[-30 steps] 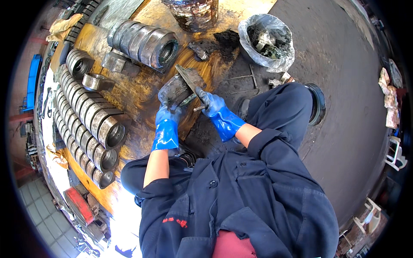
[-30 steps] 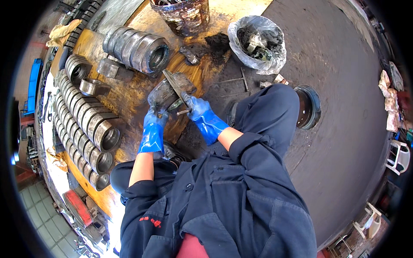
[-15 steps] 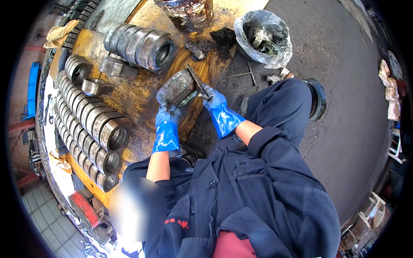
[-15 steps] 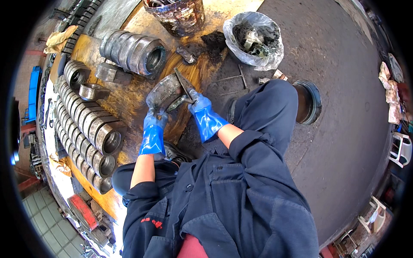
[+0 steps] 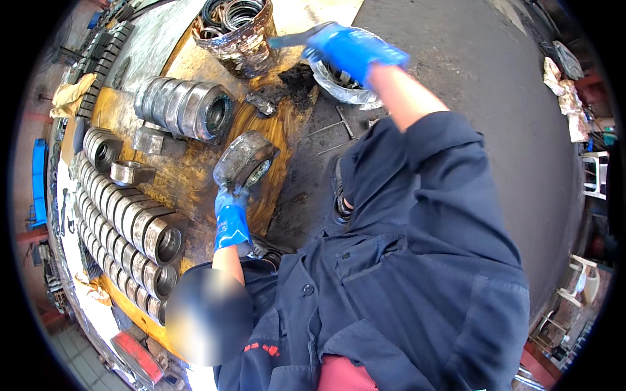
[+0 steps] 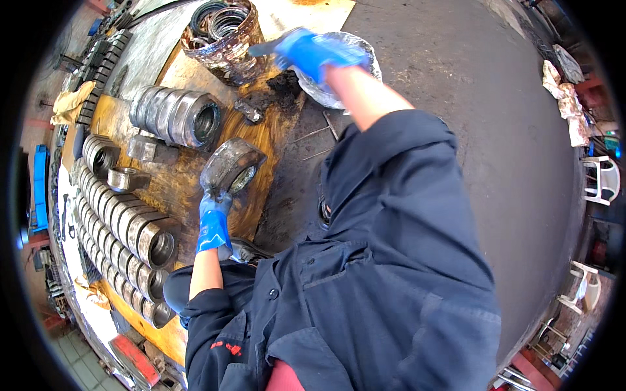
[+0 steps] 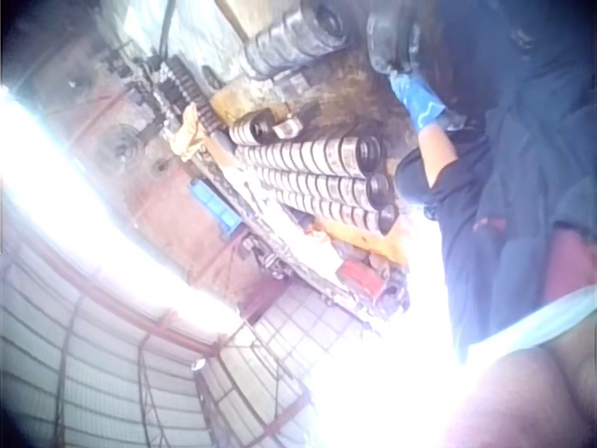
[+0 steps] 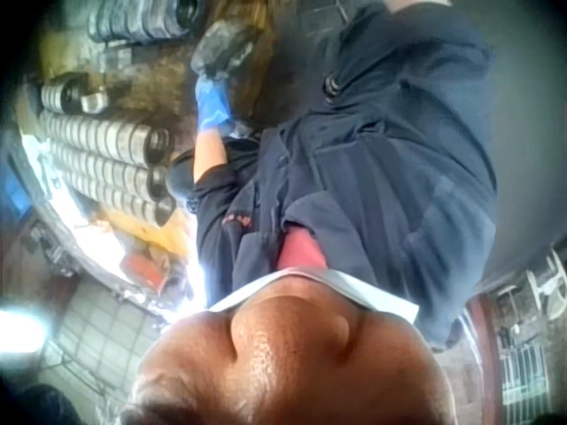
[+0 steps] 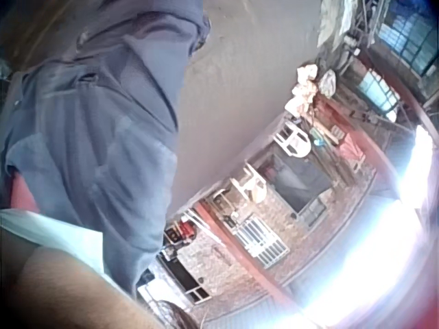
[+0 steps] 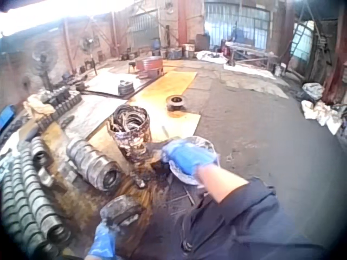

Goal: The person is scraping old grease and debris from metal rings and large cylindrical mechanical components using a metal scraper tool, repeatedly dipping the tool into a bucket of fresh grease.

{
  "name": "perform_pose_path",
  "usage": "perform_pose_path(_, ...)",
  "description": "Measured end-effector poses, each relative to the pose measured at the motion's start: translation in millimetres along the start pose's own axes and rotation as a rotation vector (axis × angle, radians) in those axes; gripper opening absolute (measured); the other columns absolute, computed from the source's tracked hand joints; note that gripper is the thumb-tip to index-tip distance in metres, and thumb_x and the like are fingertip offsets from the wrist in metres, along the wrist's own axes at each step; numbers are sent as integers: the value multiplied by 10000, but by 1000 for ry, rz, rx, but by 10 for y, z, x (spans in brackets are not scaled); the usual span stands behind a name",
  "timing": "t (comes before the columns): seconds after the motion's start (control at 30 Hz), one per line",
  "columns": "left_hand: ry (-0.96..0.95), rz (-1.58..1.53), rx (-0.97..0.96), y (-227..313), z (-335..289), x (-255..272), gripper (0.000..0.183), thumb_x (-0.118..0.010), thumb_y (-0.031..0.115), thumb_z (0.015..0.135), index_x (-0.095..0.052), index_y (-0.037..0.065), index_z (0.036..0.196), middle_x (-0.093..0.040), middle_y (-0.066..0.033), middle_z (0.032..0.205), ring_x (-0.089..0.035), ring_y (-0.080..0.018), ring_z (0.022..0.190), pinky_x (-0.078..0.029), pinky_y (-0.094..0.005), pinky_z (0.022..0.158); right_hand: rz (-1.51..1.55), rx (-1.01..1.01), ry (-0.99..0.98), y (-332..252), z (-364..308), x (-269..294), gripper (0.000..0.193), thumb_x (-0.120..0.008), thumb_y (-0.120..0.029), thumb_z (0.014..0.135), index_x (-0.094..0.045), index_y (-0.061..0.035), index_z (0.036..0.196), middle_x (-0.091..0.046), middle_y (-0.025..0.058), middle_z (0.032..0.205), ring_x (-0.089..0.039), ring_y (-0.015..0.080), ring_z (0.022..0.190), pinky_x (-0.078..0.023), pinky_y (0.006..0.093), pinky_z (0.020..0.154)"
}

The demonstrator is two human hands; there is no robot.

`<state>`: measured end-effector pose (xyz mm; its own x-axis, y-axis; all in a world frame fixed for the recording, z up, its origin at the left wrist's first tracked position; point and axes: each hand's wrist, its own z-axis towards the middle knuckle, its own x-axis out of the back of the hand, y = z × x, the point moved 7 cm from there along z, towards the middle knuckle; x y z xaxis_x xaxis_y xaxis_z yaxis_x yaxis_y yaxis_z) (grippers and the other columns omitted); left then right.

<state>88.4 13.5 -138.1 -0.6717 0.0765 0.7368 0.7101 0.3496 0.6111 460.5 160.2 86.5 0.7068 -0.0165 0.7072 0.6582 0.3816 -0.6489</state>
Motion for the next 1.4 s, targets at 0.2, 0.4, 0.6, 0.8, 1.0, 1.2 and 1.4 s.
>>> perform_pose_path(0.2, 30, -11, -40, -129, 40, -16, 538, -668, 231, 772, -538, 50, 1262, -645, -181, 1116, -633, -303, 1005, -493, -370, 850, 488, -688, 212, 2236, -860, -117, 184, -520, -150, 925, -642, -74, 1040, -569, 59, 681, -536, 158, 550, -438, 339, 495)
perform_pose_path(0.4, 28, -29, -143, 122, 98, -84, 606, -693, 237, 755, -506, 38, 1295, -645, -183, 1116, -623, -310, 1020, -486, -353, 862, 1726, -1305, 694, 3838, -2186, -1185, 359, -571, -226, 861, -597, -12, 1149, -432, -96, 520, -304, 62, 381, -264, 245, 373)
perform_pose_path(0.6, 62, 148, -41, -235, -27, 136, 653, -701, 266, 752, -484, 45, 1327, -630, -182, 1156, -624, -314, 1031, -489, -360, 875, 1820, -1308, 442, 3018, -2452, -1287, 367, -560, -158, 867, -538, 24, 1185, -431, -60, 516, -335, 69, 383, -257, 216, 334)
perform_pose_path(0.8, -15, 109, 28, -96, 16, -1, 606, -678, 246, 760, -487, 91, 1315, -646, -183, 1118, -626, -345, 1023, -494, -393, 872, 224, -1010, 315, 2350, -2602, 223, 249, -499, -293, 938, -659, -104, 924, -547, 7, 601, -448, 87, 489, -370, 243, 431)
perform_pose_path(1.0, 15, 155, 64, -352, 119, 153, 383, -644, 216, 823, -616, 30, 1157, -686, -179, 986, -656, -278, 937, -498, -359, 827, 544, -593, 173, 373, -1070, 393, 229, -607, -133, 906, -653, -28, 1104, -711, 71, 953, -612, 77, 746, -454, 213, 547)
perform_pose_path(1.2, 250, -6, -50, 531, 107, 1424, 324, -615, 259, 885, -644, 8, 1087, -692, -110, 937, -643, -207, 829, -494, -340, 768, -40, -168, -548, -559, -805, -1419, 331, -562, -121, 846, -624, -190, 1164, -672, 137, 985, -647, 299, 912, -514, 390, 760)
perform_pose_path(1.4, 563, -279, -207, -1, -25, 2313, 269, -620, 251, 896, -671, 27, 1035, -650, -19, 816, -570, -80, 707, -463, -217, 662, -414, 341, -639, -1071, -983, -2102, 366, -506, -77, 818, -574, -169, 1166, -658, 165, 942, -644, 369, 869, -519, 451, 710)
